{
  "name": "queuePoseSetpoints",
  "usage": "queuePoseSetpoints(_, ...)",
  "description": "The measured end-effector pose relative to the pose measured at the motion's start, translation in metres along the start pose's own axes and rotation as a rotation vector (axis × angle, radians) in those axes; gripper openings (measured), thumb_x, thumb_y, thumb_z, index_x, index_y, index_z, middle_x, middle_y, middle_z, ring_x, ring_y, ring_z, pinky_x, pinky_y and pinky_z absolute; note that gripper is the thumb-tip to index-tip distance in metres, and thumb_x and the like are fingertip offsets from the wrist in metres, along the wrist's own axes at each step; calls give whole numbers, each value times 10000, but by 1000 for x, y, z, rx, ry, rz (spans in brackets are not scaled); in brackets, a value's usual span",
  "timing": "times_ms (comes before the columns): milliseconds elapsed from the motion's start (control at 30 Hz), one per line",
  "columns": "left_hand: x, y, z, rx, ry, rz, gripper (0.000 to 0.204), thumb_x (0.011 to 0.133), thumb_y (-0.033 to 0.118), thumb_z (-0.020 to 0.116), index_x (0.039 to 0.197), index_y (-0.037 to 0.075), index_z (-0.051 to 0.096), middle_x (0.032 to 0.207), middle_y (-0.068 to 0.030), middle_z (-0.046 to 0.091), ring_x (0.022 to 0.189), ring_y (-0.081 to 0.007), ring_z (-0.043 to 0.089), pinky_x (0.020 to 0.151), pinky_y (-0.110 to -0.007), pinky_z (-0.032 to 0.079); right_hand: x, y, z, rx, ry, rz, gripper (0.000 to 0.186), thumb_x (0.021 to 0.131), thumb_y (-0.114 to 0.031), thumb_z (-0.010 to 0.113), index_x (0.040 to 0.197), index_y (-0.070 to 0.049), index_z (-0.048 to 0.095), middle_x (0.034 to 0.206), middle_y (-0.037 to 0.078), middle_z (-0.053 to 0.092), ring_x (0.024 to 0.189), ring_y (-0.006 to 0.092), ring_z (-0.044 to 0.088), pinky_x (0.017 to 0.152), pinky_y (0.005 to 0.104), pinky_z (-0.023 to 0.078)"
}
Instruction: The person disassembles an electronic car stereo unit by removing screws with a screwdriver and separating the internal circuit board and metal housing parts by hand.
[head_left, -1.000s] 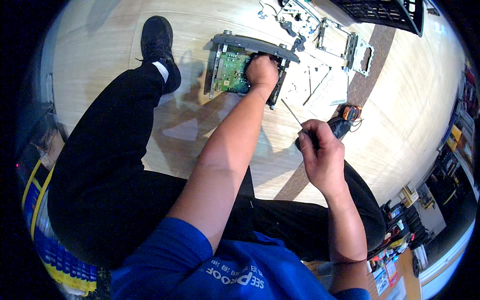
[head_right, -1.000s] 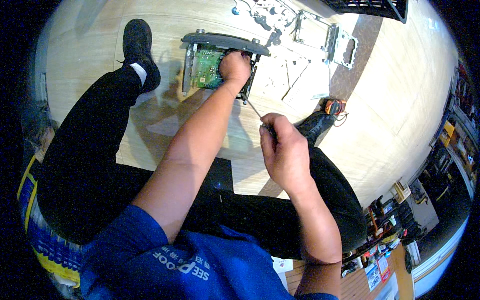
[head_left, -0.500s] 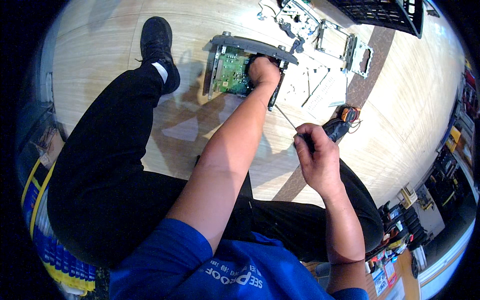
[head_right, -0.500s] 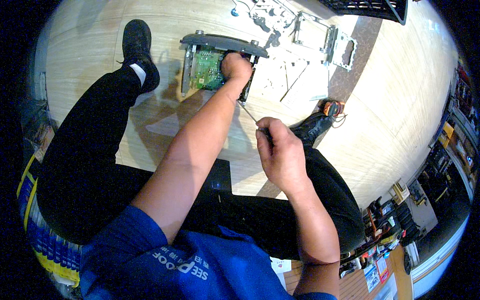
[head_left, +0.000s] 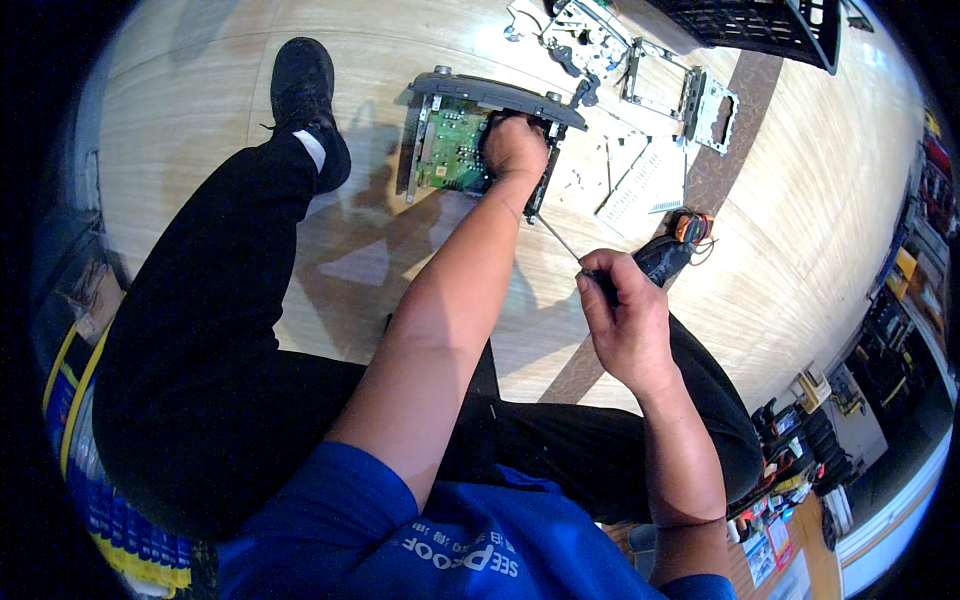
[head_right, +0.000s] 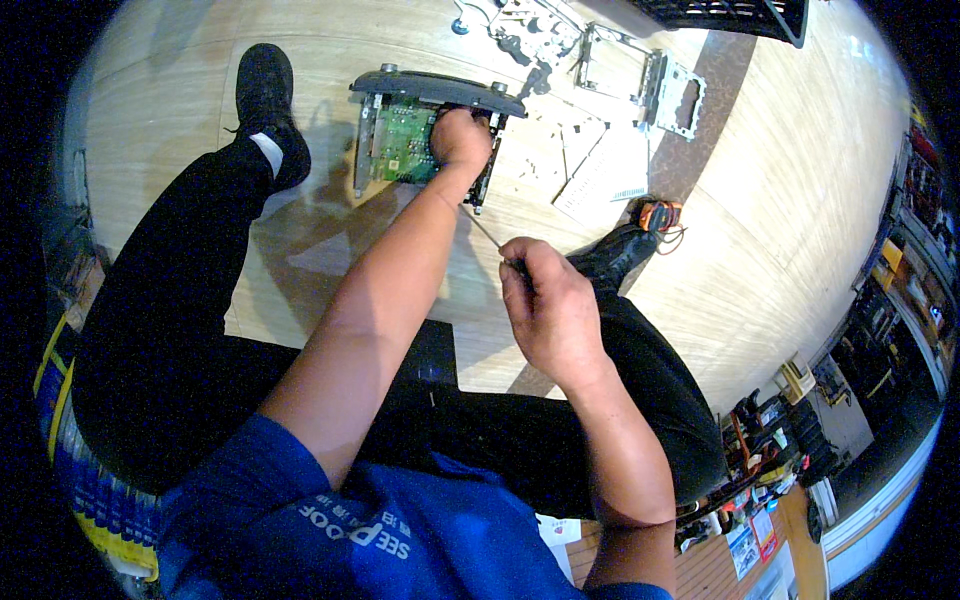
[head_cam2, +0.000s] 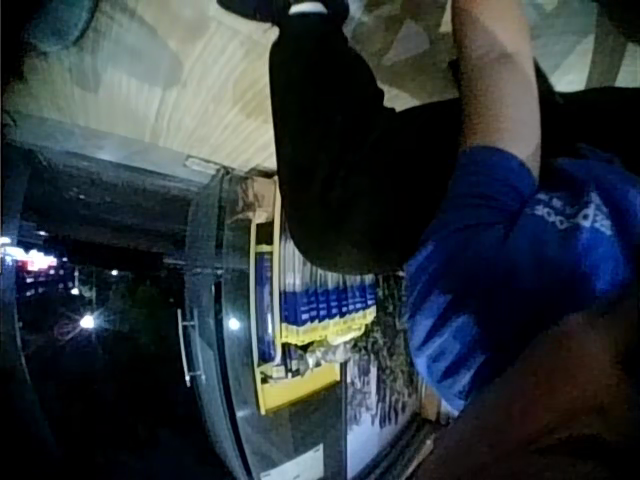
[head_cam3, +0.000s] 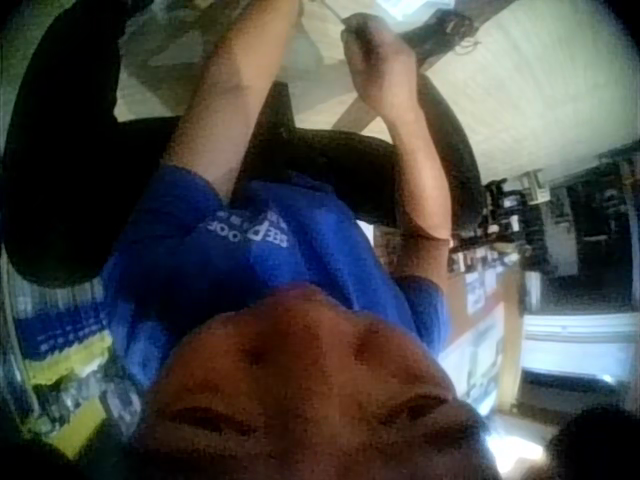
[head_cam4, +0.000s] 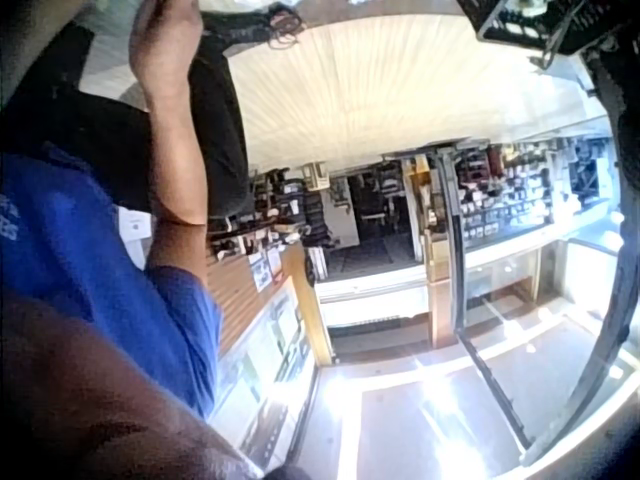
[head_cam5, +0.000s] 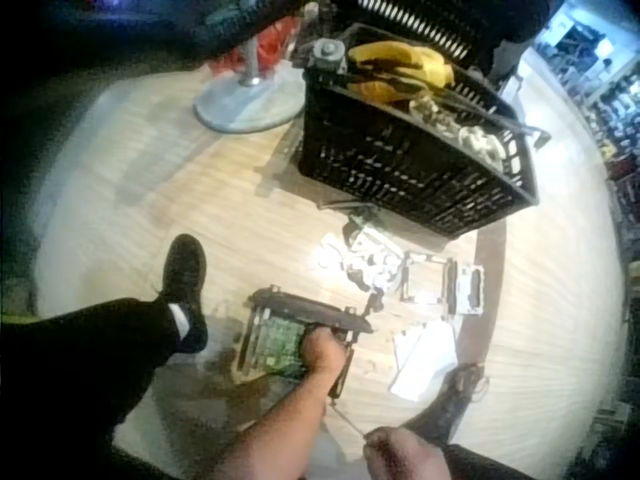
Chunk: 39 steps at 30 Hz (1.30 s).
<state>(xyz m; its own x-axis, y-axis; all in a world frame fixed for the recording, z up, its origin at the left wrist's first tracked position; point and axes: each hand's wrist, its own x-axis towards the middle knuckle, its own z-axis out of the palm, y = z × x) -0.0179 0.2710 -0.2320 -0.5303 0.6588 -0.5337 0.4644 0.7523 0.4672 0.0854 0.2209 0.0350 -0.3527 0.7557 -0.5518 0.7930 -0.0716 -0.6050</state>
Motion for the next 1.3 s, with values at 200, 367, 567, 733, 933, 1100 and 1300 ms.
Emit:
queuePoseSetpoints(200, -1, 7, -4, 18, -46, -15, 187, 785, 266, 650, 821, 91, 706, 855, -164, 673, 812, -337, 657, 729, -425, 528, 1, 2, 0, 2, -1, -11, 154, 835, -37, 597, 975, -15, 538, 852, 191, 618, 778, 357, 628, 673, 388, 502)
queuePoseSetpoints(367, -1, 6, -5, 51, -8, -12, 211, 782, 275, 658, 796, 70, 704, 857, -166, 674, 806, -334, 657, 718, -423, 531, -1, 2, 1, -4, 4, -28, 155, 836, -36, 597, 978, -15, 538, 850, 189, 617, 769, 360, 625, 666, 387, 501)
queuePoseSetpoints(567, -1, 2, -7, 49, -33, 38, 201, 794, 285, 646, 807, 95, 708, 853, -160, 675, 806, -329, 658, 716, -427, 532, -1, 2, 1, 19, -5, -14, 155, 839, -39, 594, 983, -19, 540, 840, 186, 614, 749, 356, 620, 658, 386, 497)
queuePoseSetpoints(733, 3, -1, -9, 54, -65, 43, 198, 802, 287, 639, 846, 107, 709, 862, -163, 676, 822, -332, 659, 720, -429, 532, 0, 1, 2, 10, -11, -9, 155, 841, -40, 593, 984, -21, 540, 836, 189, 611, 743, 358, 617, 659, 391, 495)
queuePoseSetpoints(933, 3, 0, -12, 41, -115, 36, 212, 792, 290, 652, 871, 101, 710, 883, -171, 676, 831, -338, 659, 745, -420, 530, 1, 2, 4, 1, 6, -25, 157, 838, -41, 596, 984, -22, 541, 837, 191, 610, 751, 360, 617, 661, 393, 493)
queuePoseSetpoints(1100, 4, -2, -12, 6, -138, 52, 227, 779, 275, 649, 894, 88, 707, 894, -176, 672, 840, -347, 653, 764, -419, 523, 2, 0, 4, -6, -15, 19, 160, 838, -41, 598, 988, -22, 548, 839, 188, 611, 762, 357, 619, 663, 386, 496)
queuePoseSetpoints(1300, 14, -22, -10, -240, -46, 156, 214, 774, 201, 583, 912, 85, 698, 912, -196, 657, 862, -374, 630, 792, -441, 502, 1, 4, 4, 1, 0, -14, 161, 836, -41, 602, 986, -16, 550, 836, 186, 612, 751, 348, 622, 654, 381, 495)
